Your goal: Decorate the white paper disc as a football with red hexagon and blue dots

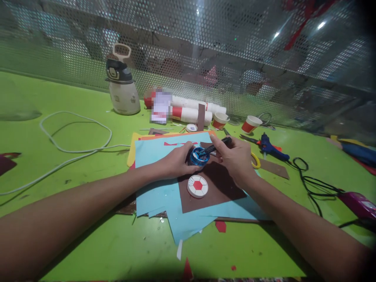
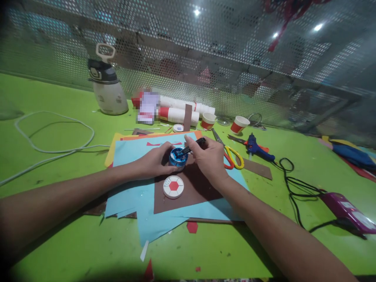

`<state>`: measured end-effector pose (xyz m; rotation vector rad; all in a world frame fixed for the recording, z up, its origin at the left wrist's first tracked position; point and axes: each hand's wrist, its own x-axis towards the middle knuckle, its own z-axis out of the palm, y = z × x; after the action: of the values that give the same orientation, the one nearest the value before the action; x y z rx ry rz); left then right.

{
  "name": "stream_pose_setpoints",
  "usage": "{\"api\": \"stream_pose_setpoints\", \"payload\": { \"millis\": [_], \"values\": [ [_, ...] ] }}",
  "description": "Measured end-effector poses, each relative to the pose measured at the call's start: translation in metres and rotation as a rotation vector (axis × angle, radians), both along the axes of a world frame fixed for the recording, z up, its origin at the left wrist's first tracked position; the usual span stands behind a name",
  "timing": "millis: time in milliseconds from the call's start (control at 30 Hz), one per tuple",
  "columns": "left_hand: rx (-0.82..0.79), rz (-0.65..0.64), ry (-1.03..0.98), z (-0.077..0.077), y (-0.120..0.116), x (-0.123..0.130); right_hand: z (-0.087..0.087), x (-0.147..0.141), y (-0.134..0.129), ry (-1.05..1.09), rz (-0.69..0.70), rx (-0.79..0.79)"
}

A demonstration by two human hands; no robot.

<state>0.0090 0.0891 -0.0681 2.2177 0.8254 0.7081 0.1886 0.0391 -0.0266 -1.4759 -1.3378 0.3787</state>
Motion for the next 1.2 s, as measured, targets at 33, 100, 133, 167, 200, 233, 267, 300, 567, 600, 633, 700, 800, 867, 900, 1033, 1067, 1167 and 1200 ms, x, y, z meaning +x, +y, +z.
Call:
{"api": "stream_pose_setpoints", "payload": {
  "millis": [33,100,133,167,200,233,267,300,567,600,633,700,800,867,900,1033,1067,1167,1200],
  "values": [
    [0.0,0.002,0.001,0.0,0.0,0.0,-0.001,-0.002,-0.002,-0.018,-0.01,-0.003],
    [-0.002,0.003,0.004,0.001,0.0,0.0,-0.002,-0.004,-0.007,-0.05,-0.033,-0.012],
    [-0.004,0.002,0.006,0.002,0.0,0.0,-0.001,-0.004,-0.011,-0.065,-0.045,-0.018],
    [-0.006,0.001,0.008,0.002,0.0,0.0,0.0,-0.004,-0.015,-0.077,-0.057,-0.025],
    [-0.008,0.0,0.01,0.003,0.0,0.0,0.001,-0.003,-0.018,-0.086,-0.067,-0.034],
    [-0.008,-0.001,0.01,0.004,-0.001,0.0,0.002,-0.002,-0.02,-0.093,-0.077,-0.044],
    [-0.008,-0.003,0.01,0.004,-0.001,0.0,0.003,0.0,-0.022,-0.097,-0.085,-0.055],
    [-0.008,-0.005,0.01,0.004,-0.001,0.0,0.004,0.002,-0.023,-0.097,-0.092,-0.063],
    [0.001,0.0,0.008,0.002,-0.001,0.0,0.001,0.016,-0.008,-0.011,-0.102,-0.088],
    [0.001,0.002,0.008,0.002,-0.002,0.0,0.0,0.015,-0.005,-0.001,-0.086,-0.094],
    [-0.001,0.004,0.009,0.002,-0.002,0.0,0.0,0.014,-0.003,0.01,-0.068,-0.096],
    [-0.004,0.005,0.01,0.002,-0.002,0.0,-0.001,0.009,0.0,0.049,-0.026,-0.09],
    [-0.008,0.003,0.011,0.003,-0.002,0.0,-0.001,-0.001,0.003,0.153,0.084,-0.116],
    [-0.01,0.007,0.013,0.003,-0.002,0.001,0.001,-0.006,0.003,0.221,0.194,-0.18],
    [-0.011,0.01,0.014,0.003,-0.001,0.001,0.003,-0.007,0.003,0.244,0.25,-0.219],
    [-0.013,0.015,0.015,0.002,-0.001,0.001,0.011,0.002,-0.001,0.258,0.409,-0.341],
    [-0.014,0.013,0.014,0.002,-0.001,0.001,0.013,0.005,-0.003,0.247,0.424,-0.357],
    [-0.014,0.011,0.01,0.002,-0.001,0.0,0.013,0.013,-0.008,0.161,0.425,-0.338],
    [-0.013,0.013,0.009,0.002,-0.001,0.0,0.011,0.013,-0.01,0.114,0.419,-0.304]
  ]
}}
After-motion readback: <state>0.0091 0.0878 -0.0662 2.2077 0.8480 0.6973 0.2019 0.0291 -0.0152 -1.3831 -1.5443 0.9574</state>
